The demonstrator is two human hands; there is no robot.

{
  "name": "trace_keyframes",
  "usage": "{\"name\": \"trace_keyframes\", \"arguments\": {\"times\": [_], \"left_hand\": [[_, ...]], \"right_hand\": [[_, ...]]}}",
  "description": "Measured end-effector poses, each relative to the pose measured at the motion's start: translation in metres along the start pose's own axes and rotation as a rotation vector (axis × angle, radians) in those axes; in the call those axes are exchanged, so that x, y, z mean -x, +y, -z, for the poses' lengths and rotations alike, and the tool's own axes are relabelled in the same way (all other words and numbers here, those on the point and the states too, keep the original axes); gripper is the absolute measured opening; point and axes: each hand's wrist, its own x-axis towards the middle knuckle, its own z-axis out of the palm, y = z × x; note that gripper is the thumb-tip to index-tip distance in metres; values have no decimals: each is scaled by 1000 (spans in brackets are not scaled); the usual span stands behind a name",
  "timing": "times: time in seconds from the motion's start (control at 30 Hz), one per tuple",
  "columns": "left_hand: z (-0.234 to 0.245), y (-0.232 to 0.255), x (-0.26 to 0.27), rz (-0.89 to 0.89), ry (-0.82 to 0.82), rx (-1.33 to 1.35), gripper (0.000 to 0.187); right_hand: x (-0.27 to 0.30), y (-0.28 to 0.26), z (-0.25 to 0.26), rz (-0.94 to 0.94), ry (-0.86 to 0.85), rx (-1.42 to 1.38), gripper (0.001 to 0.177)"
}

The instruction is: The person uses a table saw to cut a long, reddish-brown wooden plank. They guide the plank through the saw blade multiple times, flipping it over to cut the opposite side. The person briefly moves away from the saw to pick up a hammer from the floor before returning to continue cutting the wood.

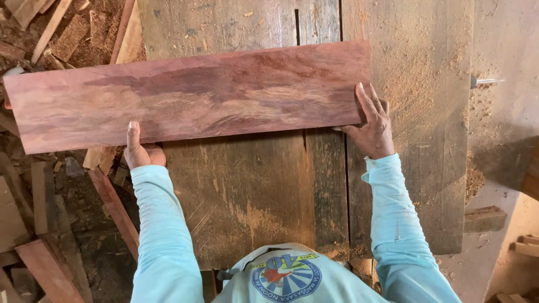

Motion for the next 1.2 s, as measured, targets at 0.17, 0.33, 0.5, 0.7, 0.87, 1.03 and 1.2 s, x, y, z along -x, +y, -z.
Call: {"name": "trace_keyframes", "arguments": {"times": [0.17,0.33,0.5,0.7,0.87,1.03,1.2], "left_hand": [[-3,-2,-1,-41,-42,129,93],[4,-7,-11,-23,22,92,87],[-4,-5,-18,-44,-12,122,87],[-15,3,-20,-7,22,26,85],[-23,2,-36,-6,-9,100,83],[-33,5,-44,-30,-27,106,79],[-45,8,-54,-42,-27,159,75]], "right_hand": [[-9,3,1,-10,-21,-1,116],[-11,3,2,16,-21,17,114],[-19,9,0,88,0,38,115],[-32,12,-4,-12,-15,-6,115],[-48,14,-4,66,4,-18,115],[-63,11,-4,59,12,-61,112],[-79,8,-3,82,24,-50,113]]}}
